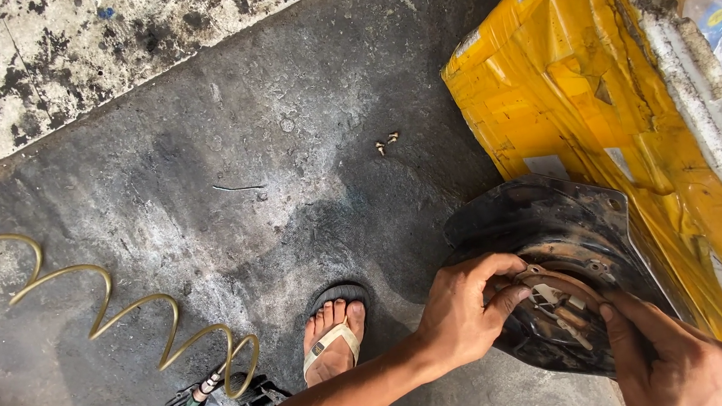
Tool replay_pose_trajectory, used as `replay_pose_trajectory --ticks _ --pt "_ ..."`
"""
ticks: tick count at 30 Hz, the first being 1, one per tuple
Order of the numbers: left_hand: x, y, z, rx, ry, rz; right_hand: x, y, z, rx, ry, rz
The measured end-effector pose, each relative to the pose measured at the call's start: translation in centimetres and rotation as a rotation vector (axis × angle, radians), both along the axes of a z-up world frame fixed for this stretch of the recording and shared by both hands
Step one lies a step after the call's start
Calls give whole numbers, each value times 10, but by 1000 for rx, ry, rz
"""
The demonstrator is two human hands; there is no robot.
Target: The person assembles a mechanical component by attaching a gasket and securing it with screws. They use a screwdriver and an Allen key to tighten the fasteners on a black housing placed on the floor.
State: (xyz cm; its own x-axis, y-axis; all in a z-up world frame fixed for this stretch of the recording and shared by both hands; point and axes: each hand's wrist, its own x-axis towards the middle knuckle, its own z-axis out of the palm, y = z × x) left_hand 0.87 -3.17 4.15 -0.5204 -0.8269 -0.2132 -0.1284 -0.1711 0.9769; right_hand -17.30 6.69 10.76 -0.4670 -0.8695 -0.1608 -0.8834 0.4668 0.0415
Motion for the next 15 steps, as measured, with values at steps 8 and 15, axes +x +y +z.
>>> replay_pose_trajectory --ticks 8,15 --pt "-7 10 -13 -153 -11 -4 11 -8 12 -257 -203 -13" --pt "-15 17 -30 -192 33 87 9 8 3 -197 -142 -33"
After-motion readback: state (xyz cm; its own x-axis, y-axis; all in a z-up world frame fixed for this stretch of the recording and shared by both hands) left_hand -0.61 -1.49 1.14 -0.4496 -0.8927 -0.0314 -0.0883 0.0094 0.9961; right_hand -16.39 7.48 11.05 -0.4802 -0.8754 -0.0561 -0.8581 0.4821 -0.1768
